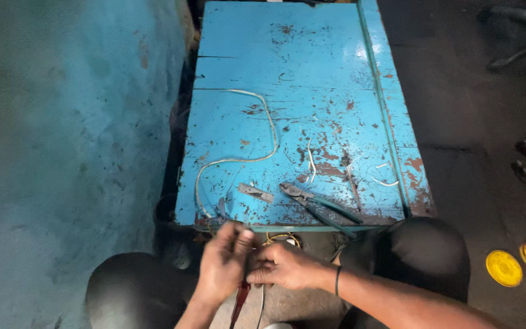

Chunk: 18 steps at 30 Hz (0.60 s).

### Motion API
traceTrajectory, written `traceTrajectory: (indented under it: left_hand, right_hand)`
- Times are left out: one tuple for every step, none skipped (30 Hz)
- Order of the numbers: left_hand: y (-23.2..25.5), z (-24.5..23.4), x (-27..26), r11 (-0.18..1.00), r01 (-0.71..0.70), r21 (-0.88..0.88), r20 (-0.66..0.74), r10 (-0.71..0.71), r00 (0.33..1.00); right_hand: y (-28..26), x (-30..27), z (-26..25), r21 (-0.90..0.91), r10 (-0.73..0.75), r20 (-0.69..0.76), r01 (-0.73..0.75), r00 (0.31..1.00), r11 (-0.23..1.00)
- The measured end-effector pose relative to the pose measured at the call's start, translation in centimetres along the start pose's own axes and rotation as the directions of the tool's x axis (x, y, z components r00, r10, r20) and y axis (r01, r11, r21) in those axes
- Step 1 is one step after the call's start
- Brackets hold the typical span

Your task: The person uses a soldering iron and wire strippers to join and prepare electrical wires on a blue metal surface.

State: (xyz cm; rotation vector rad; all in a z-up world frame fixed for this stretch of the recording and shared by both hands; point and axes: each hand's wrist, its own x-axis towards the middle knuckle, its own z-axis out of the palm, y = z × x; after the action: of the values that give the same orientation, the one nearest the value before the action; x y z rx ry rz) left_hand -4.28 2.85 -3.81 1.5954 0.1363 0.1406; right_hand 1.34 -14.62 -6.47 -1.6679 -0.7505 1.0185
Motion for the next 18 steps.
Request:
traceTrajectory:
  left_hand:
    - [-0.1, -0.4, 0.1, 0.998, 0.050, 0.033, -0.075, -0.047, 0.996]
    - [0.0, -1.1, 0.3, 0.993, 0.098, 0.064, -0.151, -0.087, 0.985]
    - [0.0, -1.7, 0.6, 0.985, 0.149, 0.091, -0.228, -0.125, 0.966]
    - [-0.1, -2.1, 1.0, 0.983, 0.184, 0.015, -0.283, -0.173, 0.943]
    - [-0.3, -2.5, 1.0, 0.974, 0.216, -0.064, -0.332, -0.225, 0.916]
    - [-0.5, -2.8, 1.0, 0.959, 0.244, -0.142, -0.375, -0.280, 0.884]
    - [-0.9, -3.0, 1.2, 0.972, 0.194, -0.131, -0.373, -0.230, 0.899]
    - [-1.3, -3.1, 1.2, 0.982, 0.147, -0.119, -0.373, -0.182, 0.910]
    - [-1.7, -3.2, 1.4, 0.989, 0.100, -0.106, -0.371, -0.133, 0.919]
    - [-1.9, -3.4, 1.4, 0.989, 0.106, -0.106, -0.364, -0.137, 0.921]
    - [-2.1, -3.5, 1.4, 0.988, 0.111, -0.106, -0.356, -0.142, 0.924]
    - [-2.1, -3.5, 1.5, 0.987, 0.116, -0.107, -0.345, -0.146, 0.927]
    - [-2.0, -3.6, 1.4, 0.986, 0.112, -0.123, -0.313, -0.146, 0.939]
    - [-1.7, -3.7, 1.6, 0.985, 0.106, -0.139, -0.283, -0.142, 0.948]
    - [-1.2, -3.9, 1.7, 0.983, 0.100, -0.156, -0.253, -0.138, 0.958]
    - [-0.7, -4.1, 2.1, 0.980, 0.153, -0.126, -0.212, -0.178, 0.961]
    - [-0.1, -4.4, 2.5, 0.974, 0.205, -0.093, -0.172, -0.218, 0.961]
    - [0.4, -4.6, 2.7, 0.965, 0.256, -0.060, -0.138, -0.262, 0.955]
  right_hand:
    - [-0.2, 0.3, -0.8, -0.048, -0.045, 0.005, 0.045, 0.999, 0.998]
    - [-0.7, 0.6, -1.8, -0.098, -0.094, 0.011, 0.095, 0.995, 0.991]
    - [-1.3, 0.3, -2.6, -0.218, -0.036, -0.086, 0.016, 0.996, 0.976]
    - [-2.0, -0.3, -3.8, -0.331, 0.009, -0.193, -0.074, 0.981, 0.941]
    - [-2.8, -0.8, -4.9, -0.427, 0.041, -0.303, -0.174, 0.952, 0.887]
    - [-3.4, -1.0, -5.8, -0.452, 0.042, -0.335, -0.200, 0.941, 0.869]
    - [-3.9, -1.3, -6.8, -0.476, 0.042, -0.366, -0.226, 0.930, 0.850]
    - [-4.2, -1.6, -7.4, -0.495, 0.043, -0.395, -0.251, 0.918, 0.832]
    - [-4.3, -1.9, -8.0, -0.509, 0.030, -0.403, -0.251, 0.915, 0.823]
    - [-4.2, -2.2, -8.3, -0.520, 0.021, -0.409, -0.252, 0.912, 0.816]
    - [-4.1, -2.4, -8.4, -0.531, 0.013, -0.415, -0.253, 0.910, 0.809]
    - [-4.0, -2.7, -8.3, -0.544, 0.010, -0.404, -0.249, 0.915, 0.801]
    - [-3.8, -3.0, -8.2, -0.556, 0.008, -0.393, -0.245, 0.920, 0.794]
    - [-3.7, -3.3, -8.2, -0.572, 0.003, -0.380, -0.237, 0.925, 0.785]
    - [-3.6, -3.6, -8.3, -0.571, 0.026, -0.394, -0.266, 0.919, 0.776]
    - [-3.5, -3.7, -8.8, -0.574, 0.042, -0.406, -0.290, 0.913, 0.766]
    - [-3.3, -3.8, -9.4, -0.576, 0.058, -0.418, -0.314, 0.906, 0.755]
    - [-2.9, -3.5, -10.7, -0.567, -0.011, -0.479, -0.300, 0.878, 0.767]
